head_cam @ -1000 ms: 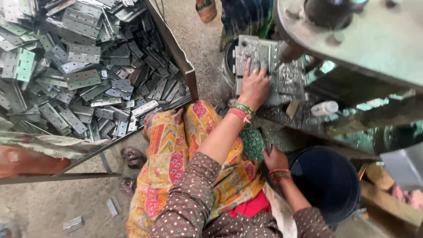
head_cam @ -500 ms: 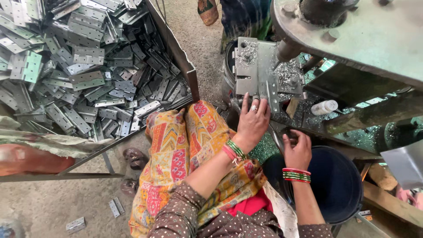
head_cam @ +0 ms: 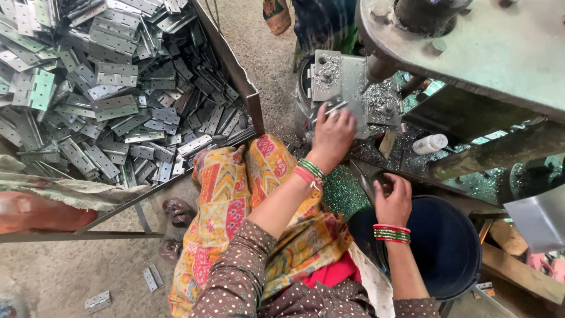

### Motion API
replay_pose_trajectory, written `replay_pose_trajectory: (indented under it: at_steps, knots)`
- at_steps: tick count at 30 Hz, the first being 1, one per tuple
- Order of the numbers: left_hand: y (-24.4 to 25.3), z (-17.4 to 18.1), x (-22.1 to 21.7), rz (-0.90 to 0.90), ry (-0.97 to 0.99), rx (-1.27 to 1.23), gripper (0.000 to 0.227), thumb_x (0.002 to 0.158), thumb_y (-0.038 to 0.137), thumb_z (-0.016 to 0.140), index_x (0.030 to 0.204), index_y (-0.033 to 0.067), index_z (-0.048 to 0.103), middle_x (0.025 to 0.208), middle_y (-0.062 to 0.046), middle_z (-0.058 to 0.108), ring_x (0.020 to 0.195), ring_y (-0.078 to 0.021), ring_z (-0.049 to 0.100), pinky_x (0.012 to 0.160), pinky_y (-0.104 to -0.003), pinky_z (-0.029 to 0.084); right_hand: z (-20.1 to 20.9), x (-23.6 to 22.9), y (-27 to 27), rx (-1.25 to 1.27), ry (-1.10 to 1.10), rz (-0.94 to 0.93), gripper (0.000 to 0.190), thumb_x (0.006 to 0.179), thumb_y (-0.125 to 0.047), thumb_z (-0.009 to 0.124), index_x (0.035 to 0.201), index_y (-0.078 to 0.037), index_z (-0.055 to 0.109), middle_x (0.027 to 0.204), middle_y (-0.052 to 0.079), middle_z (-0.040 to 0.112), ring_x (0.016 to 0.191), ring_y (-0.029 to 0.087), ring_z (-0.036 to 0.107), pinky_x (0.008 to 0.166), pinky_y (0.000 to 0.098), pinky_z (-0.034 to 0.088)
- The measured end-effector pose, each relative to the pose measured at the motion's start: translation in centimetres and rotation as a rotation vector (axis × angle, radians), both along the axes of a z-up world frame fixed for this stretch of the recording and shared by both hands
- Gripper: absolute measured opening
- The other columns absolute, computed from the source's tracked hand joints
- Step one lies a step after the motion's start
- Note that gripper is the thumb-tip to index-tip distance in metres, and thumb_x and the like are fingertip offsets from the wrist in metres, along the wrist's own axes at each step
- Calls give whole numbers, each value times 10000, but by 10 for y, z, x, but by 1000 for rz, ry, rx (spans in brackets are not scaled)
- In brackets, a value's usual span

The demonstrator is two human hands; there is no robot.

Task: The person sits on the floor and repeatedly picks up metal hinge pieces from a nearby bin. She places each piece into a press machine, operates the lever to process it, and then removes the finished piece to place it into a pile.

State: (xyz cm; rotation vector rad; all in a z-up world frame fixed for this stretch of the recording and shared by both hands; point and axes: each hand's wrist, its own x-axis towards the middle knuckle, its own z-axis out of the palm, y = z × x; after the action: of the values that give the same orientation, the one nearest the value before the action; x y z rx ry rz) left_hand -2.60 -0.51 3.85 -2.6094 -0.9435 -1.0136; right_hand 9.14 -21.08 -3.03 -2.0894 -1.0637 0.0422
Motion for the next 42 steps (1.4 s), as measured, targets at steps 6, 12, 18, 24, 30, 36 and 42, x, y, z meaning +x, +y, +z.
replay_pose_trajectory:
  at_steps: [6,12,18,24,30,36,42]
  knots:
    - [18,-22,-18,182,62,-150,460,917,256,596,1300,8,655,1363,-145,598,1186,-292,576,1113,-478,391,0,0,1,5,-8,20,278,938,-173,755,1165,-36,671,1180,127,635,905,220,694,805,347,570]
    - [4,-20,-17,197,103,-165,631,946,530,536,1224,-16,686,1415,-197,579,1313,-368,548,1199,-535,275,6,1,5,-79,11,2,236,927,-197,750,1114,-61,701,1178,115,643,873,233,701,786,368,553]
    - [-5,-39,25,26,140,-229,463,973,356,526,1196,-3,716,1379,-161,616,1319,-342,560,1256,-575,236,7,0,3,-76,-100,29,210,955,-210,750,1100,-65,707,1171,127,660,996,302,678,858,388,549]
    - [8,-43,40,77,71,-179,488,958,338,541,1159,-67,724,1226,-172,656,1199,-335,600,1240,-566,238,-24,4,-1,-182,-164,74,406,917,-359,759,1135,-25,682,1159,171,653,968,352,671,827,433,542]
    - [5,-43,34,71,122,-190,340,900,178,562,1093,-39,738,1225,-179,666,1194,-335,608,1256,-569,245,-89,2,-2,-492,-155,167,521,857,-518,735,1025,-31,650,1015,220,692,910,438,679,768,495,547]
    - [5,-40,37,59,49,-134,382,865,171,565,1109,-61,745,1191,-180,668,1163,-334,615,1243,-569,240,-85,30,6,-741,17,250,837,819,-578,746,1303,53,487,972,338,681,912,495,676,786,529,541]
    - [7,-43,37,56,87,-162,352,876,173,570,1080,-56,744,1181,-183,668,1177,-341,617,1252,-566,224,-63,47,14,-807,61,280,635,875,-565,665,1147,3,581,953,296,730,920,465,722,821,529,555]
